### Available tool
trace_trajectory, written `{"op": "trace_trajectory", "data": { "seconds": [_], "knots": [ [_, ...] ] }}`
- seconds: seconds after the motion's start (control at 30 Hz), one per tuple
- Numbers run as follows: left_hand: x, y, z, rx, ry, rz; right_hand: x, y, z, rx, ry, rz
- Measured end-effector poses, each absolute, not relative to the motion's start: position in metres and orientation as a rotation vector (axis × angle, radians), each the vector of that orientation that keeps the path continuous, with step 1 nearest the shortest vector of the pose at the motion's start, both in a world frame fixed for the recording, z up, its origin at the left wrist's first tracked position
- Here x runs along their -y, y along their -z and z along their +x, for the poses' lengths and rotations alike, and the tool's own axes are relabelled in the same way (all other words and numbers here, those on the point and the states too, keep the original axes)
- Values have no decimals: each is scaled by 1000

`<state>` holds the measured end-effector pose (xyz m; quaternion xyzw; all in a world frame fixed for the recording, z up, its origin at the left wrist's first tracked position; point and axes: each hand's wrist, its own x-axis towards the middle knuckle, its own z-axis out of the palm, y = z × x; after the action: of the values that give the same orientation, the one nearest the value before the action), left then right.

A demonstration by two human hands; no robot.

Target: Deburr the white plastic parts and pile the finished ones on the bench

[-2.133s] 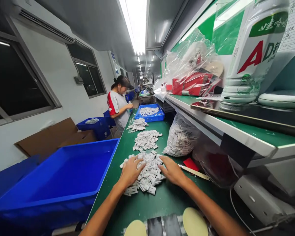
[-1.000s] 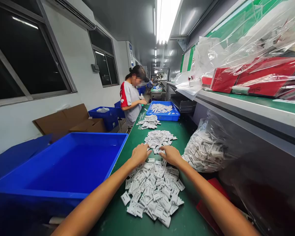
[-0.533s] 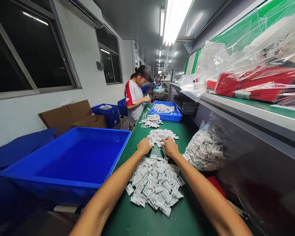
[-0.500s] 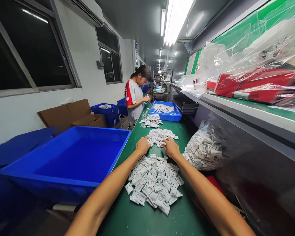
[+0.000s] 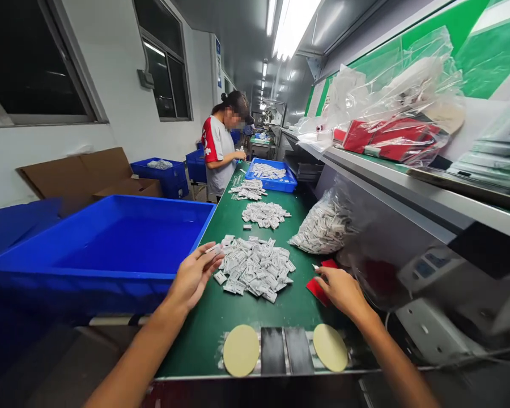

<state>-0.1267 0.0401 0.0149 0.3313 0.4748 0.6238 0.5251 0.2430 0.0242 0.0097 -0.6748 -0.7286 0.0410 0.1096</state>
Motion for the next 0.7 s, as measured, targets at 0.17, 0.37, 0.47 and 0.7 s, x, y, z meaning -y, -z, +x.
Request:
{"op": "trace_trajectory", "data": {
  "seconds": [0.17,0.37,0.47,0.7],
  "knots": [
    [84,12,-120,-1134,-1627,523,31,18,265,2085,-37,-2025],
    [145,21,-79,-1080,-1561,441,23,38,254,2133,94,-1981],
    [154,17,-70,-1073,-1563,427,12,38,260,2077,198,-1992],
    [156,14,-65,-1026,-1556,462,-15,33,281,2079,246,-1978]
  ]
}}
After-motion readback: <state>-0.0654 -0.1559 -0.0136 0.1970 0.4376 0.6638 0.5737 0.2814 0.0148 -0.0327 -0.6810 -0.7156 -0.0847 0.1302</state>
